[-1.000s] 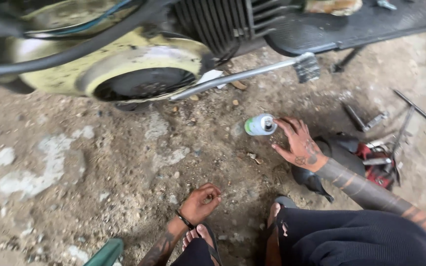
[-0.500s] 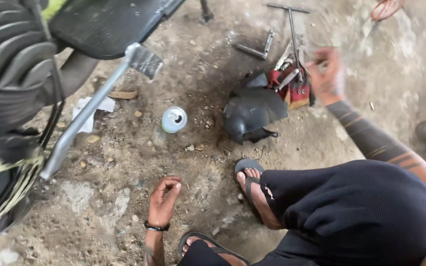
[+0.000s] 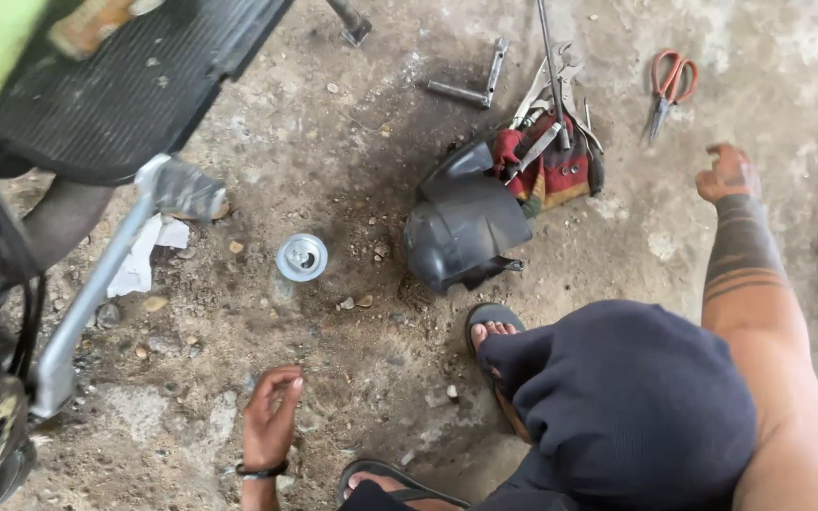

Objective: The person is working on a motorcycle engine and cuts a soda can with scissors to create a makeshift part for the clutch cable adjustment.

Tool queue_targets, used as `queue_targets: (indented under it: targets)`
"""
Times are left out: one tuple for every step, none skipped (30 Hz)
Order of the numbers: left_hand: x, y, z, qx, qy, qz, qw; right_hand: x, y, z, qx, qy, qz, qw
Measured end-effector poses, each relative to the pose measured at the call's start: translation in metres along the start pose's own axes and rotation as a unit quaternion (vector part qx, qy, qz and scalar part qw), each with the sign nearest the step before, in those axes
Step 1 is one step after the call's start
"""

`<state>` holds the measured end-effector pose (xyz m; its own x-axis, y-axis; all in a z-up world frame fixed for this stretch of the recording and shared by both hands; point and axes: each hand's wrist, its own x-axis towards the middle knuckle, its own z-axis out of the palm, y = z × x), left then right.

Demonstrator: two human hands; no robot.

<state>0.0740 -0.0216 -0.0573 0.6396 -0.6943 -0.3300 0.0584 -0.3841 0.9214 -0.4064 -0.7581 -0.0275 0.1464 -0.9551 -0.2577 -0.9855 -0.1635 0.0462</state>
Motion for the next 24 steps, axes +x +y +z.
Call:
queue_targets:
  targets:
    - [-0.003, 0.011, -0.004, 0.045, 0.002, -0.061, 0.997, 0.017, 0.004, 0.013, -0.027, 0.035, -0.069, 0.997]
    - [-0.007, 0.025, -0.012, 0.048, 0.002, -0.068, 0.997, 0.024, -0.011, 0.007, -0.027, 0.028, -0.069, 0.997]
    - [-0.01, 0.038, -0.02, 0.074, -0.007, -0.153, 0.986, 0.031, -0.026, 0.001, -0.065, 0.041, -0.11, 0.991]
    - [-0.015, 0.052, -0.025, 0.096, -0.014, -0.237, 0.967, 0.041, -0.042, -0.006, -0.104, 0.055, -0.154, 0.981]
    - [-0.014, 0.052, -0.031, 0.096, -0.012, -0.245, 0.965, 0.059, -0.049, -0.011, -0.106, 0.048, -0.158, 0.981]
    - [-0.018, 0.052, -0.038, 0.138, -0.021, -0.238, 0.961, 0.07, -0.052, -0.014, -0.217, 0.046, -0.185, 0.957]
    - [-0.021, 0.052, -0.046, 0.178, -0.031, -0.23, 0.956, 0.08, -0.054, -0.017, -0.325, 0.043, -0.212, 0.921]
    - [-0.011, 0.078, -0.042, 0.178, -0.031, -0.236, 0.955, 0.096, -0.047, -0.011, -0.327, 0.038, -0.216, 0.919]
    - [-0.002, 0.104, -0.039, 0.249, -0.065, -0.293, 0.921, 0.11, -0.04, -0.006, -0.352, 0.033, -0.263, 0.898]
    - [0.006, 0.131, -0.037, 0.318, -0.092, -0.348, 0.877, 0.127, -0.038, 0.0, -0.374, 0.031, -0.313, 0.873]
    - [0.01, 0.126, -0.042, 0.316, -0.088, -0.353, 0.876, 0.131, -0.044, 0.0, -0.373, 0.03, -0.319, 0.871]
    - [0.015, 0.122, -0.048, 0.38, -0.15, -0.265, 0.873, 0.137, -0.051, -0.001, -0.381, 0.018, -0.318, 0.868]
    - [0.019, 0.118, -0.053, 0.437, -0.207, -0.173, 0.858, 0.142, -0.058, -0.003, -0.388, 0.006, -0.316, 0.866]
    - [0.035, 0.148, -0.039, 0.44, -0.206, -0.177, 0.856, 0.155, -0.051, 0.002, -0.385, 0.004, -0.32, 0.866]
    - [0.051, 0.177, -0.024, 0.45, -0.214, -0.161, 0.852, 0.168, -0.044, 0.008, -0.405, 0.027, -0.328, 0.853]
    - [0.067, 0.206, -0.011, 0.461, -0.226, -0.144, 0.846, 0.177, -0.034, 0.015, -0.423, 0.048, -0.334, 0.841]
    - [0.079, 0.209, -0.006, 0.464, -0.228, -0.148, 0.843, 0.177, -0.029, 0.017, -0.42, 0.043, -0.336, 0.842]
    - [0.092, 0.211, -0.001, 0.508, -0.222, -0.006, 0.832, 0.179, -0.024, 0.018, -0.464, 0.079, -0.326, 0.82]
    - [0.104, 0.212, 0.004, 0.541, -0.21, 0.135, 0.803, 0.179, -0.02, 0.019, -0.505, 0.115, -0.314, 0.796]
    - [0.118, 0.211, 0.009, 0.542, -0.215, 0.134, 0.801, 0.187, -0.008, 0.024, -0.505, 0.11, -0.313, 0.797]
    - [0.132, 0.211, 0.014, 0.59, -0.171, 0.202, 0.763, 0.194, 0.003, 0.03, -0.442, 0.125, -0.313, 0.832]
    - [0.146, 0.209, 0.021, 0.63, -0.123, 0.269, 0.718, 0.202, 0.016, 0.034, -0.378, 0.14, -0.309, 0.861]
    - [0.151, 0.203, 0.023, 0.63, -0.127, 0.27, 0.717, 0.199, 0.022, 0.037, -0.378, 0.137, -0.308, 0.862]
    - [0.157, 0.197, 0.024, 0.669, -0.11, 0.24, 0.695, 0.198, 0.026, 0.038, -0.359, 0.105, -0.279, 0.884]
